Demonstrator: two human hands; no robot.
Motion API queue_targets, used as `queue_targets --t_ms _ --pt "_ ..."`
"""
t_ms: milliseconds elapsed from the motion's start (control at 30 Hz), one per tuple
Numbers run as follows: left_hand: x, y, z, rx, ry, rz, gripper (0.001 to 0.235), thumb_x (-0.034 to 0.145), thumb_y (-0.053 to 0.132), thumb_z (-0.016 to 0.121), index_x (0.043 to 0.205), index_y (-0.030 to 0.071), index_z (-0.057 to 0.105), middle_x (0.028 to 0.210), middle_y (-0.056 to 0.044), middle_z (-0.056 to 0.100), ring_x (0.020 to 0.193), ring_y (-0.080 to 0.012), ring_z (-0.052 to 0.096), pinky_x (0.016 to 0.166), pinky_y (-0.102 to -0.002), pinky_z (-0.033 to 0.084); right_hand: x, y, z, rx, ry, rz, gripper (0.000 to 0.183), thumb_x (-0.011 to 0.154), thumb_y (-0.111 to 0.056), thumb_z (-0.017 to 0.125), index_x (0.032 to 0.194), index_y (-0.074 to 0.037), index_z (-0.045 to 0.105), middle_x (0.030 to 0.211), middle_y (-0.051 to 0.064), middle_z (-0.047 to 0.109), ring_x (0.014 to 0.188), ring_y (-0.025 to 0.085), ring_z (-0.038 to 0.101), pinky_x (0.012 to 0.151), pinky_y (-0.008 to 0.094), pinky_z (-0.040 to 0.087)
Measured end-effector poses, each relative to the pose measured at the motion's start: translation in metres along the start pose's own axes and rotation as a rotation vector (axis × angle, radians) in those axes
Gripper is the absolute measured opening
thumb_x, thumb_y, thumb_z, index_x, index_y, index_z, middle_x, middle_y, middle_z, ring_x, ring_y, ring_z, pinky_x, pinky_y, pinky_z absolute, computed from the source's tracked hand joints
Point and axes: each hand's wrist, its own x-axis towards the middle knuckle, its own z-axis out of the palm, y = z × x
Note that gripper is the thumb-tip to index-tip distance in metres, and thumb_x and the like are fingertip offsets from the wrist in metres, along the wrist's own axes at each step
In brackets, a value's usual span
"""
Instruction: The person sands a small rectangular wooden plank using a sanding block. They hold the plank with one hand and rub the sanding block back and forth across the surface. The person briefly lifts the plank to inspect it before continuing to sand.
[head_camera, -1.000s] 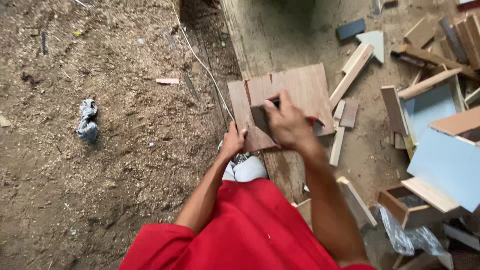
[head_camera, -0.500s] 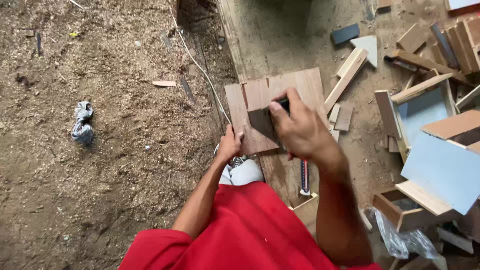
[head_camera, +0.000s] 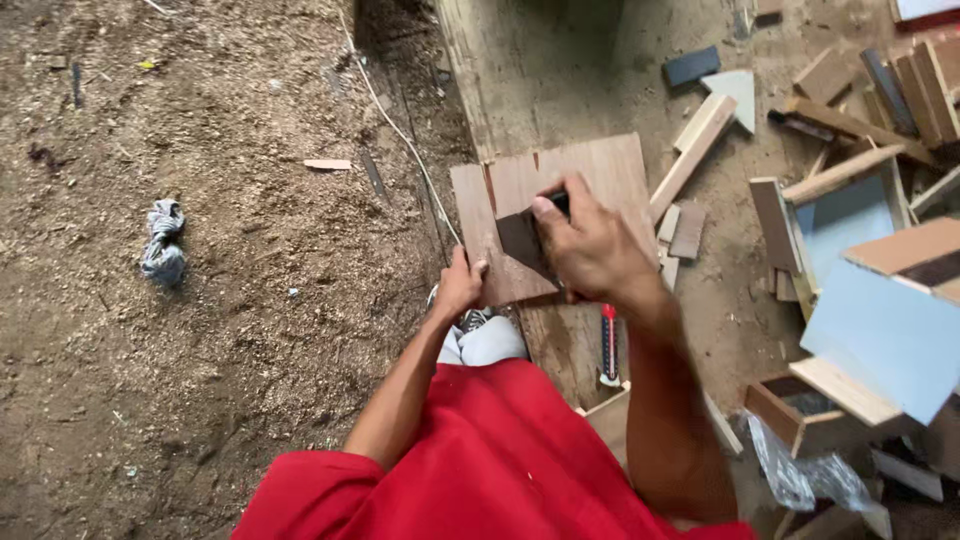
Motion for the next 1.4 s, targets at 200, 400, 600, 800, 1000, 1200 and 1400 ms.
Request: queue_targets --t_ms 200,400,600,800,1000,1200,1400 --pt "0.007 -0.016 0.009 -0.015 -0.029 -0.025 0.044 0.1 0.032 0.06 0.134 0.01 0.044 0.11 -0.034 0.069 0.104 -0.0538 0.065 0.09 -0.059 0.051 0.005 0.01 0.024 0.012 0.046 -0.213 0.032 0.103 -0.036 0.046 0.12 -0.009 0.047 0.092 0.025 0.072 0.074 0.039 0.076 0.065 0.05 0.058" --pt "0.011 -0.023 0.012 -0.045 -0.003 0.021 0.047 0.097 0.034 0.059 0.135 0.01 0.043 0.108 -0.032 0.072 0.103 -0.0519 0.068 0.089 -0.057 0.052 0.052 0.042 0.072 0.025 0.172 -0.381 0.037 0.104 -0.039 0.05 0.124 -0.008 0.05 0.104 0.03 0.07 0.102 0.053 0.066 0.082 0.058 0.052" --pt "0.008 -0.014 0.007 -0.051 -0.017 0.023 0.049 0.098 0.035 0.059 0.137 0.011 0.042 0.11 -0.035 0.068 0.106 -0.0537 0.065 0.091 -0.057 0.052 -0.003 0.007 0.004 0.017 0.033 -0.123 0.033 0.103 -0.038 0.049 0.123 -0.011 0.05 0.099 0.028 0.071 0.092 0.049 0.071 0.077 0.057 0.055" --pt "0.003 -0.003 0.0 -0.06 -0.042 -0.077 0.049 0.097 0.036 0.057 0.137 0.012 0.042 0.109 -0.036 0.068 0.105 -0.0522 0.067 0.09 -0.056 0.053 0.009 0.011 0.013 0.056 0.044 -0.098 0.032 0.101 -0.036 0.049 0.12 -0.011 0.051 0.091 0.027 0.071 0.082 0.046 0.073 0.072 0.056 0.057" --pt "0.004 -0.005 0.003 -0.064 -0.032 -0.046 0.048 0.097 0.036 0.058 0.134 0.009 0.044 0.109 -0.035 0.069 0.103 -0.0518 0.069 0.089 -0.056 0.055 0.086 0.05 0.08 0.075 0.13 -0.294 0.037 0.104 -0.04 0.049 0.124 -0.009 0.05 0.099 0.03 0.07 0.093 0.049 0.07 0.079 0.054 0.055" --pt "0.001 -0.008 0.01 -0.054 -0.003 -0.041 0.049 0.097 0.037 0.06 0.136 0.012 0.044 0.111 -0.035 0.068 0.107 -0.0544 0.064 0.092 -0.059 0.05 0.095 0.078 0.089 0.02 0.079 -0.224 0.042 0.102 -0.044 0.049 0.13 -0.012 0.048 0.104 0.029 0.07 0.098 0.047 0.069 0.081 0.054 0.054" --pt "0.006 -0.017 0.013 -0.039 -0.023 -0.061 0.048 0.099 0.039 0.058 0.133 0.008 0.045 0.11 -0.037 0.068 0.106 -0.0548 0.065 0.091 -0.059 0.052 0.07 0.052 0.069 -0.043 0.054 -0.161 0.04 0.106 -0.045 0.044 0.127 -0.012 0.047 0.092 0.023 0.071 0.082 0.038 0.071 0.07 0.053 0.055"
